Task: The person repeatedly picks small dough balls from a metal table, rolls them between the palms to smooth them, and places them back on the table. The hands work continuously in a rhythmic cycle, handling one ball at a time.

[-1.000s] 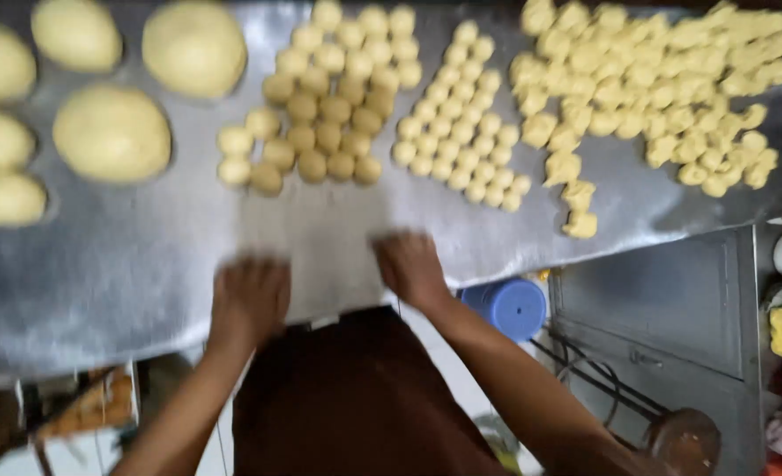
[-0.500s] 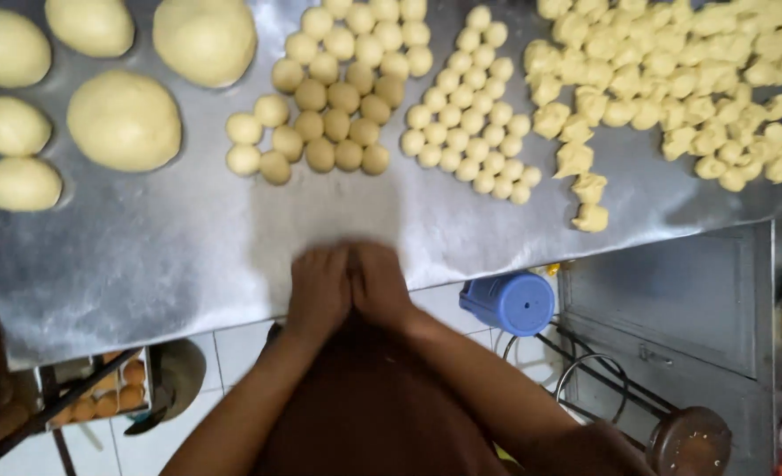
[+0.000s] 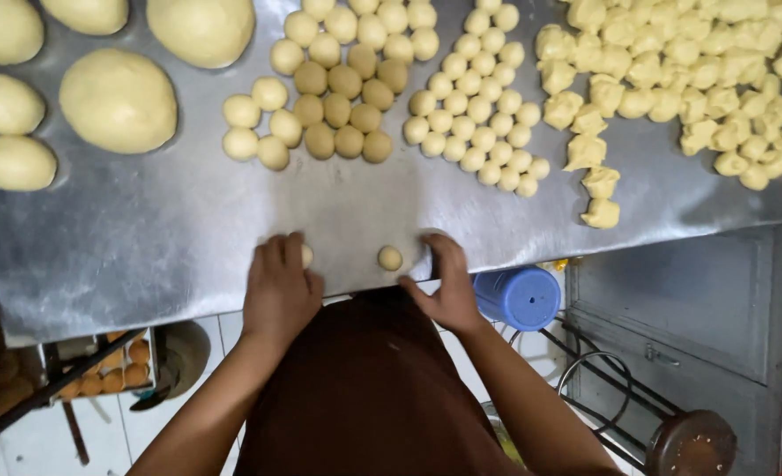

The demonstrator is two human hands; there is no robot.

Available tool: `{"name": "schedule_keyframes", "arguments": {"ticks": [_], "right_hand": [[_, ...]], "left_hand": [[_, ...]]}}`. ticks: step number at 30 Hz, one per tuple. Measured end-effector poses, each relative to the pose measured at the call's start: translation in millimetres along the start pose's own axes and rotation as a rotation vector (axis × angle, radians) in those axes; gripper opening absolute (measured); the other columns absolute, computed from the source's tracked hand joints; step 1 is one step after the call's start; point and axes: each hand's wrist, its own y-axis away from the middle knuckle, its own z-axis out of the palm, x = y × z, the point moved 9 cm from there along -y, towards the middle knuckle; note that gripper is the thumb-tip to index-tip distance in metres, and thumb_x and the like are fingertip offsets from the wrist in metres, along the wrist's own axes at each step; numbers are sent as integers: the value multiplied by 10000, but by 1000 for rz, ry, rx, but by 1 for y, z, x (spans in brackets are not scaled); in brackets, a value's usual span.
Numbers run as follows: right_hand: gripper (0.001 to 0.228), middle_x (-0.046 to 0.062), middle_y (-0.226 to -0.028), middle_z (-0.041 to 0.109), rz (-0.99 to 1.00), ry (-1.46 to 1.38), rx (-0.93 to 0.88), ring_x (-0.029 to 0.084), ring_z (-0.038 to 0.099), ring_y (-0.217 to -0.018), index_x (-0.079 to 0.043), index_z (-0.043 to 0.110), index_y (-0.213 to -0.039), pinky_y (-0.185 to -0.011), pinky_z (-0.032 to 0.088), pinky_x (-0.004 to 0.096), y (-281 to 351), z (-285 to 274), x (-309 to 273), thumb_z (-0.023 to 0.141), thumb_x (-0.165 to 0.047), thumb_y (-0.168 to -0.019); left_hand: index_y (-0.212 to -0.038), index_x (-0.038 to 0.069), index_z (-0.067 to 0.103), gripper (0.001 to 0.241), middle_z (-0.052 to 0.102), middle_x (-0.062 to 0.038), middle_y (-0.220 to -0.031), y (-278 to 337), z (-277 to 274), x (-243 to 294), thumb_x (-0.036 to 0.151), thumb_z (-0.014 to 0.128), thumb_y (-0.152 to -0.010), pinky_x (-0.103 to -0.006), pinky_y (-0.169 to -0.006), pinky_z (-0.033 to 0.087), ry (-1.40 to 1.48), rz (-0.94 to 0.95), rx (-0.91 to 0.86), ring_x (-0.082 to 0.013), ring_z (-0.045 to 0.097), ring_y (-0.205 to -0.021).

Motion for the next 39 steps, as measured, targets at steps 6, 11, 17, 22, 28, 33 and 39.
{"name": "schedule_keyframes", "arguments": {"ticks": [6, 11, 17, 22, 28, 33, 39], "right_hand": [[635, 115, -1201, 503, -48, 58, -58, 338, 474, -1184, -75, 504, -1223, -1035, 338, 460, -11, 4, -13, 792, -266, -689], [406, 165, -1118, 541, -324, -13, -184, 380, 550, -1064, -87, 542, -1179, -911, 448, 468, -25, 39, -44, 678, -61, -797], [206, 196, -1038, 601, -159, -238, -12, 419, 556, -1024, -31, 597, -1057, -935, 417, 496, -48, -48, 14, 583, -127, -876], [296, 111, -1119, 554, -70, 201, 264, 283, 496, -1010, -83, 545, -1160, -858, 393, 367, -80, -177, 72, 655, -114, -887], [183, 115, -1103, 533, -94, 197, 165, 295, 484, -1045, -75, 555, -1085, -851, 384, 373, -109, -175, 115, 565, -178, -934], [193, 142, -1115, 603, -124, 365, 307, 346, 506, -1093, -42, 619, -1095, -971, 341, 456, -56, -225, 128, 546, -72, -919], [770, 187, -1165, 556, 789, 369, 166, 329, 570, -1000, -6, 429, -1279, -752, 487, 436, 10, -232, 189, 769, -383, -700]], "left_hand": [[-1121, -62, 534, 519, 531, -226, -936, -15, 9, 69, 98, 579, -630, -450, -729, 450, 246, 242, 12, -405, 545, -798], [-1205, -46, 505, 698, 499, -273, -1114, -6, -4, 31, 120, 710, -560, -481, -884, 441, 375, -43, -60, -473, 510, -1061], [-1170, -4, 473, 543, 460, -206, -1169, 12, -35, 10, 142, 703, -700, -497, -928, 420, 285, -136, 13, -418, 500, -1109], [-1156, -72, 451, 452, 507, -201, -1222, 19, -31, 25, 146, 614, -795, -477, -981, 391, 309, -123, 73, -388, 450, -1161], [-1178, -26, 483, 459, 483, -189, -1211, 21, -15, 35, 188, 616, -794, -472, -898, 450, 341, -222, -46, -355, 447, -1169], [-1174, -21, 523, 440, 457, -214, -1173, 30, -29, 33, 149, 656, -790, -455, -904, 468, 324, -256, -10, -372, 492, -1126], [-1210, -34, 514, 448, 393, -199, -1237, 25, -23, 21, 100, 616, -794, -429, -885, 485, 410, -424, -66, -343, 496, -1139]]}}
